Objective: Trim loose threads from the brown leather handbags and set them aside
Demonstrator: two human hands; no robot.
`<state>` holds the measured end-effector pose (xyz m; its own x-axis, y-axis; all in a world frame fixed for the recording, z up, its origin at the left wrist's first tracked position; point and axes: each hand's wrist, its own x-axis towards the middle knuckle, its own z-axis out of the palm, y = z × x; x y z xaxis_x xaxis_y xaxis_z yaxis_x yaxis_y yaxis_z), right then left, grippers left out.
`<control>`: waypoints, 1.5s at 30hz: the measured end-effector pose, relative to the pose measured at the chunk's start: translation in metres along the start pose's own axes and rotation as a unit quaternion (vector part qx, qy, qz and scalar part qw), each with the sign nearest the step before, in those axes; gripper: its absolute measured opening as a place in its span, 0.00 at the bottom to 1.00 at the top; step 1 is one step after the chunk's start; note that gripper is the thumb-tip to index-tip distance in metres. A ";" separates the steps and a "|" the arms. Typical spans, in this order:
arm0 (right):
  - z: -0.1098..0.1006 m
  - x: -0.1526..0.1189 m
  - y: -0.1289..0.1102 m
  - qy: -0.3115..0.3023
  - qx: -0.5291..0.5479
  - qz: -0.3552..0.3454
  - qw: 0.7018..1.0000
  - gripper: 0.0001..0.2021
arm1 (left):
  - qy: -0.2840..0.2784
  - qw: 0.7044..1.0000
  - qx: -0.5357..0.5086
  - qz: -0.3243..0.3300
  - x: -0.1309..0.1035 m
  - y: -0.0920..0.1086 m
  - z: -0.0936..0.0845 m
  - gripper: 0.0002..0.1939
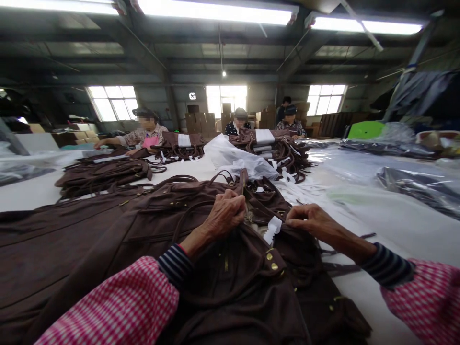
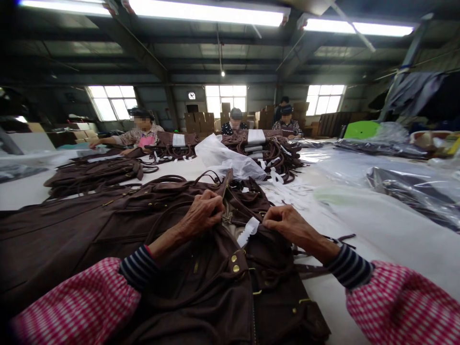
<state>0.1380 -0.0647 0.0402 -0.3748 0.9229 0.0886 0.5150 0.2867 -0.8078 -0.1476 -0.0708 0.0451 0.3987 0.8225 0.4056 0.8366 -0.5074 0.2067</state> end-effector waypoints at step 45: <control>0.080 0.053 -0.031 0.021 0.258 -0.062 0.964 0.13 | 0.049 0.954 -0.284 -0.082 -0.001 -0.005 -0.002 0.09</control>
<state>0.0402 -0.0450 0.0230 -0.3716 0.9025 0.2177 0.0128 0.2395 -0.9708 -0.1528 -0.0691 0.0452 0.2189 0.8892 0.4018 0.5346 -0.4538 0.7129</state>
